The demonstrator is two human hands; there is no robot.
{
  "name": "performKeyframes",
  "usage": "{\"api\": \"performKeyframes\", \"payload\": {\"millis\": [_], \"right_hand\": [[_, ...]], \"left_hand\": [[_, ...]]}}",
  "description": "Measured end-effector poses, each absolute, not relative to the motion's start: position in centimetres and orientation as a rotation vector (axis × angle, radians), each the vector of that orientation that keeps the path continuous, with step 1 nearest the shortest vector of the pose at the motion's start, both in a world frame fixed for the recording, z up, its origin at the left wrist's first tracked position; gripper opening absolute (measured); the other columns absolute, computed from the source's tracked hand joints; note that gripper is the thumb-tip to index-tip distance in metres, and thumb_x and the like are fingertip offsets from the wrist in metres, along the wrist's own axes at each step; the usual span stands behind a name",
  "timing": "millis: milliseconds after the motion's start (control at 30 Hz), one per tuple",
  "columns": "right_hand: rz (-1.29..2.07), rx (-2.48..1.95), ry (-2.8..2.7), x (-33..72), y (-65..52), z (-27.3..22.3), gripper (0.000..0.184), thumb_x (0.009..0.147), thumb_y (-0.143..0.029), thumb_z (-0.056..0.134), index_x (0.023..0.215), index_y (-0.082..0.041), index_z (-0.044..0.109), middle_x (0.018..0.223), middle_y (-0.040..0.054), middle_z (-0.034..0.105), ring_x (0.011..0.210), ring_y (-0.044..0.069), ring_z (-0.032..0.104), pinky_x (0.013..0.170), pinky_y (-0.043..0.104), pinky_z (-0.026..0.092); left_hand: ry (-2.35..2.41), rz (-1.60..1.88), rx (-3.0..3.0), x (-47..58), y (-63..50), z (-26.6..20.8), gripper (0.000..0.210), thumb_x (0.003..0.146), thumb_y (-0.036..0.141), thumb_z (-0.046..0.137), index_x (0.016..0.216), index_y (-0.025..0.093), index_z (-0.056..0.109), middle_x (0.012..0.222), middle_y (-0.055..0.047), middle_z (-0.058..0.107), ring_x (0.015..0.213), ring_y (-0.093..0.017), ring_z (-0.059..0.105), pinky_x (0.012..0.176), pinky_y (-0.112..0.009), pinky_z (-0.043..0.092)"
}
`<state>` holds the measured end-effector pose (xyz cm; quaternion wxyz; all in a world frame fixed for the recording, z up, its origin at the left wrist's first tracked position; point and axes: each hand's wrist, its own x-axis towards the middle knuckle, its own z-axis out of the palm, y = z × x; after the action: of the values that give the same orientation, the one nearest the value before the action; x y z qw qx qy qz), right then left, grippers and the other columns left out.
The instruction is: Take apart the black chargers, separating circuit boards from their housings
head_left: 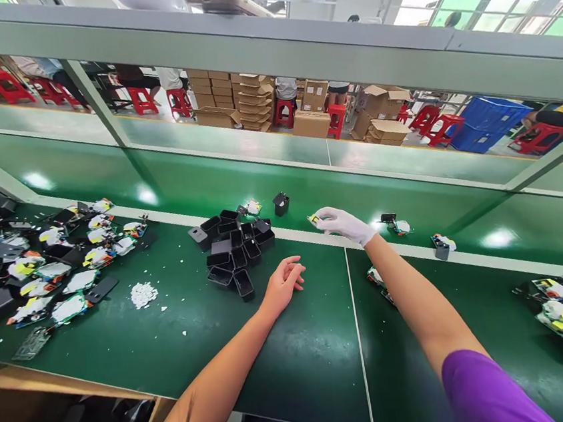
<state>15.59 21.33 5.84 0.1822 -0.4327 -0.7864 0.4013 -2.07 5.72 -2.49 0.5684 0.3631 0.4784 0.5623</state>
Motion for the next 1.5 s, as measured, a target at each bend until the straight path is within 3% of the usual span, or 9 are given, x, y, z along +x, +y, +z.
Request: {"api": "performKeyframes", "payload": {"millis": [133, 300, 400, 533, 700, 833, 1000, 1200, 1500], "right_hand": [[1.117, -1.057, -2.208, 15.0, 14.7, 5.2, 0.039, 0.070, -0.037, 0.081, 0.103, -0.021, 0.069, 0.116, 0.0092, 0.068, 0.102, 0.024, 0.067, 0.091, 0.043, 0.057], [1.033, -1.054, -2.036, 16.7, 8.6, 4.5, 0.056, 0.074, -0.035, 0.080, 0.127, -0.028, 0.064, 0.149, 0.0114, 0.050, 0.121, 0.027, 0.060, 0.097, 0.045, 0.056], [1.248, -1.180, -1.774, 19.1, 7.3, 3.4, 0.066, 0.082, -0.045, 0.074, 0.143, -0.032, 0.051, 0.143, 0.0101, 0.057, 0.109, 0.024, 0.066, 0.095, 0.046, 0.057], [1.683, -1.104, -1.724, 20.6, 6.2, 1.3, 0.067, 0.074, -0.057, 0.079, 0.129, -0.020, 0.065, 0.118, 0.0128, 0.073, 0.110, 0.030, 0.068, 0.103, 0.052, 0.052], [1.817, -0.927, -1.536, 19.3, 4.9, -0.1, 0.080, 0.071, -0.064, 0.080, 0.135, -0.021, 0.061, 0.131, 0.0126, 0.069, 0.127, 0.031, 0.062, 0.115, 0.048, 0.042], [1.837, -0.930, -1.294, 18.7, 4.3, -1.1, 0.083, 0.060, -0.061, 0.089, 0.129, -0.023, 0.065, 0.121, 0.0110, 0.074, 0.114, 0.030, 0.069, 0.107, 0.047, 0.050], [1.777, -0.965, -1.179, 18.8, 4.1, -1.7, 0.068, 0.064, -0.062, 0.086, 0.118, -0.025, 0.068, 0.118, 0.0101, 0.074, 0.113, 0.031, 0.069, 0.107, 0.050, 0.049], [1.815, -0.858, -1.004, 18.8, 4.3, -0.4, 0.062, 0.069, -0.063, 0.082, 0.116, -0.026, 0.067, 0.121, 0.0105, 0.073, 0.119, 0.032, 0.066, 0.108, 0.054, 0.049], [1.934, -0.829, -0.902, 17.3, 2.5, -0.2, 0.047, 0.080, -0.063, 0.071, 0.113, -0.030, 0.069, 0.131, 0.0062, 0.068, 0.123, 0.029, 0.063, 0.099, 0.049, 0.056]], "left_hand": [[0.918, 1.249, 0.745, -1.3, 4.6, -1.8, 0.055, 0.077, 0.057, 0.075, 0.116, 0.018, 0.068, 0.114, -0.012, 0.072, 0.087, -0.020, 0.071, 0.072, -0.036, 0.063], [0.743, 1.212, 0.666, -1.1, 3.5, -0.8, 0.044, 0.077, 0.048, 0.081, 0.106, 0.016, 0.073, 0.096, -0.007, 0.075, 0.083, -0.018, 0.070, 0.075, -0.031, 0.061], [0.707, 1.176, 0.661, -1.0, 3.3, -0.3, 0.042, 0.077, 0.049, 0.082, 0.097, 0.013, 0.074, 0.085, -0.008, 0.075, 0.073, -0.017, 0.070, 0.067, -0.027, 0.058], [0.624, 1.011, 0.688, -0.8, 2.9, -0.2, 0.049, 0.074, 0.059, 0.080, 0.084, 0.012, 0.070, 0.078, -0.011, 0.076, 0.062, -0.018, 0.070, 0.059, -0.027, 0.055], [0.597, 0.817, 0.716, -0.7, 2.4, -0.4, 0.053, 0.075, 0.063, 0.077, 0.076, 0.011, 0.066, 0.061, -0.009, 0.072, 0.058, -0.021, 0.071, 0.056, -0.028, 0.053], [0.617, 0.760, 0.727, -0.5, 2.1, -0.5, 0.059, 0.072, 0.071, 0.075, 0.076, 0.012, 0.067, 0.062, -0.011, 0.073, 0.058, -0.024, 0.072, 0.057, -0.030, 0.053], [0.788, 0.801, 0.881, -0.5, 2.3, -0.2, 0.068, 0.072, 0.080, 0.067, 0.074, 0.012, 0.069, 0.072, -0.014, 0.076, 0.061, -0.023, 0.072, 0.060, -0.032, 0.055], [1.042, 1.111, 1.133, -2.3, 2.8, 1.0, 0.046, 0.078, 0.060, 0.074, 0.093, 0.016, 0.071, 0.086, -0.008, 0.076, 0.068, -0.016, 0.069, 0.069, -0.030, 0.057], [1.146, 1.287, 1.776, -0.2, 0.3, 0.1, 0.071, 0.073, 0.054, 0.081, 0.133, 0.023, 0.059, 0.144, -0.016, 0.059, 0.133, -0.032, 0.056, 0.108, -0.047, 0.050]]}}
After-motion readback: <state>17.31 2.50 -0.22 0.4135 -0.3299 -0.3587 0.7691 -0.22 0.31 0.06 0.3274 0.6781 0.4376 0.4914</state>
